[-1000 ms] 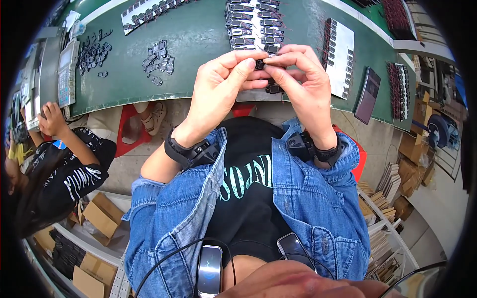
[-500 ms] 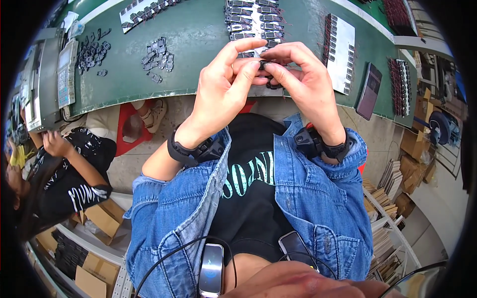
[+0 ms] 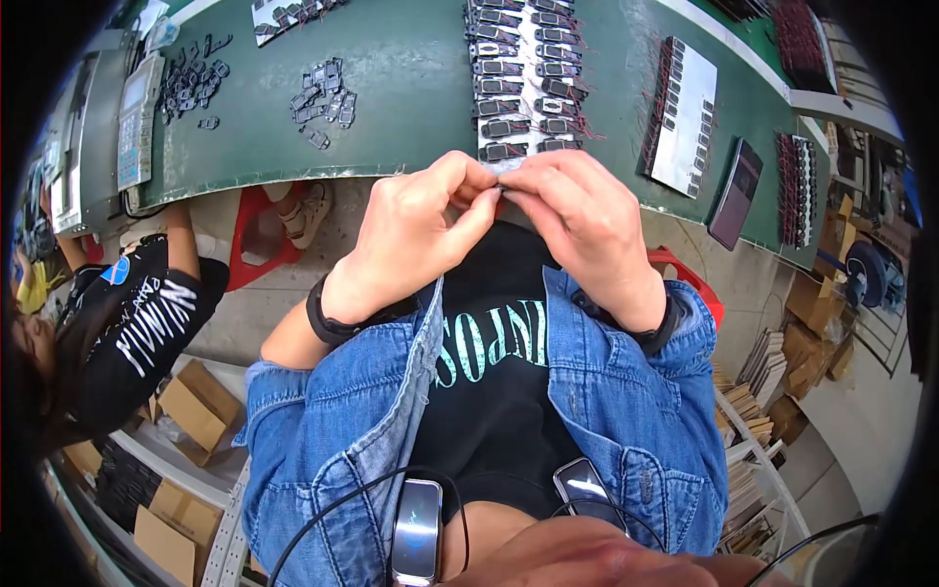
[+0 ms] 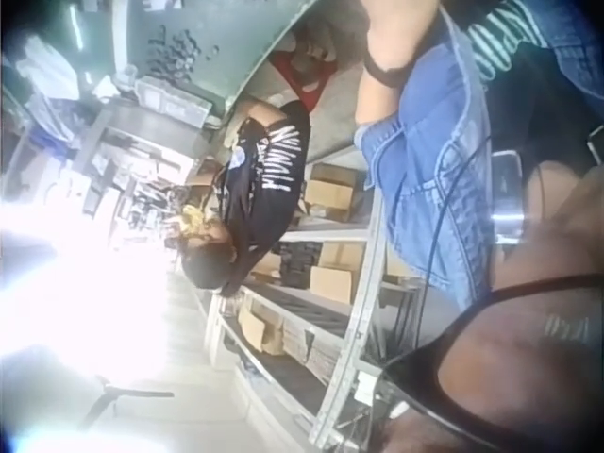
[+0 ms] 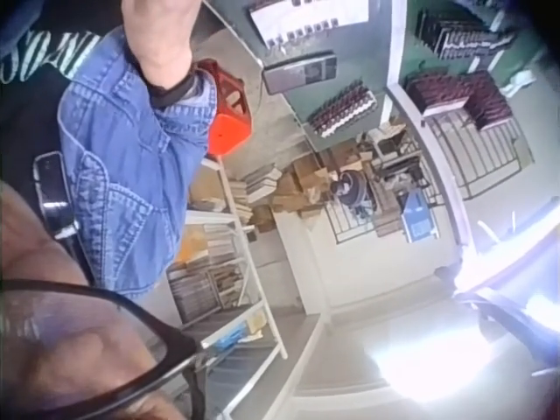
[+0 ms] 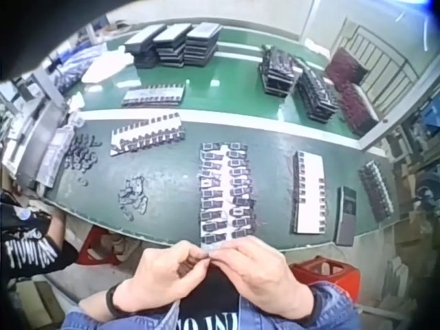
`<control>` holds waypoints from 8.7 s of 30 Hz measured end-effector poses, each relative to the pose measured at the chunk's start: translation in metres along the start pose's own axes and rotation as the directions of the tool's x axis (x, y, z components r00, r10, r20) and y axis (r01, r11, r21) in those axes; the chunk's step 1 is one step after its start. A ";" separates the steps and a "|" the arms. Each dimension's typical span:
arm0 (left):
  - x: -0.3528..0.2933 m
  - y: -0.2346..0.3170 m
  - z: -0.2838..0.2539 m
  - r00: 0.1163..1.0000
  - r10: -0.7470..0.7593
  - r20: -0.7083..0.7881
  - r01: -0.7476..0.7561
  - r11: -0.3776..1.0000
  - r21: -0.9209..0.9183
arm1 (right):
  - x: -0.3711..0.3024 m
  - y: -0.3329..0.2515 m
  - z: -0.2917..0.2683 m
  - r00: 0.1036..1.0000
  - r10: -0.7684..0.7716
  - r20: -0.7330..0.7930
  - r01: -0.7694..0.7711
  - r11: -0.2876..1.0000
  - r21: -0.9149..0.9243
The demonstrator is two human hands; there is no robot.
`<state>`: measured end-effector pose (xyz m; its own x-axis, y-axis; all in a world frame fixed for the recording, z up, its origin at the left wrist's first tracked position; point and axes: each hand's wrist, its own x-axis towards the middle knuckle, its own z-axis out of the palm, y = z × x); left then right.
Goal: The person picks up a speaker and a plastic cover, presses the cover onto the speaker by hand, and places the assembled unit onto a metal plate. This process is repeated for several units, occasionally moving the plate to reach empty spots.
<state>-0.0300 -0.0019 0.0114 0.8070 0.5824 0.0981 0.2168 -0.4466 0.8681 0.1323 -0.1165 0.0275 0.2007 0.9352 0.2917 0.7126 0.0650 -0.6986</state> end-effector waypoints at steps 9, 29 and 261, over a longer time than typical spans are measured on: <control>0.014 -0.019 -0.008 0.849 -0.406 0.338 0.508 0.802 -0.315 | -0.013 0.010 0.002 0.992 -0.109 0.055 0.119 0.968 -0.221; 0.009 -0.031 0.001 0.873 0.486 -0.052 -0.416 0.794 0.443 | 0.014 0.042 -0.022 0.993 -0.020 -0.120 -0.012 0.966 -0.257; 0.020 -0.038 -0.002 0.883 0.460 0.092 -0.463 0.823 0.329 | -0.038 0.019 -0.023 0.912 0.323 -0.254 -0.196 0.885 0.423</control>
<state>-0.0230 0.0283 -0.0191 0.8630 0.2463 0.4412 -0.0147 -0.8605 0.5092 0.1533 -0.1585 0.0182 0.5838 0.7853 0.2061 0.3071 0.0213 -0.9514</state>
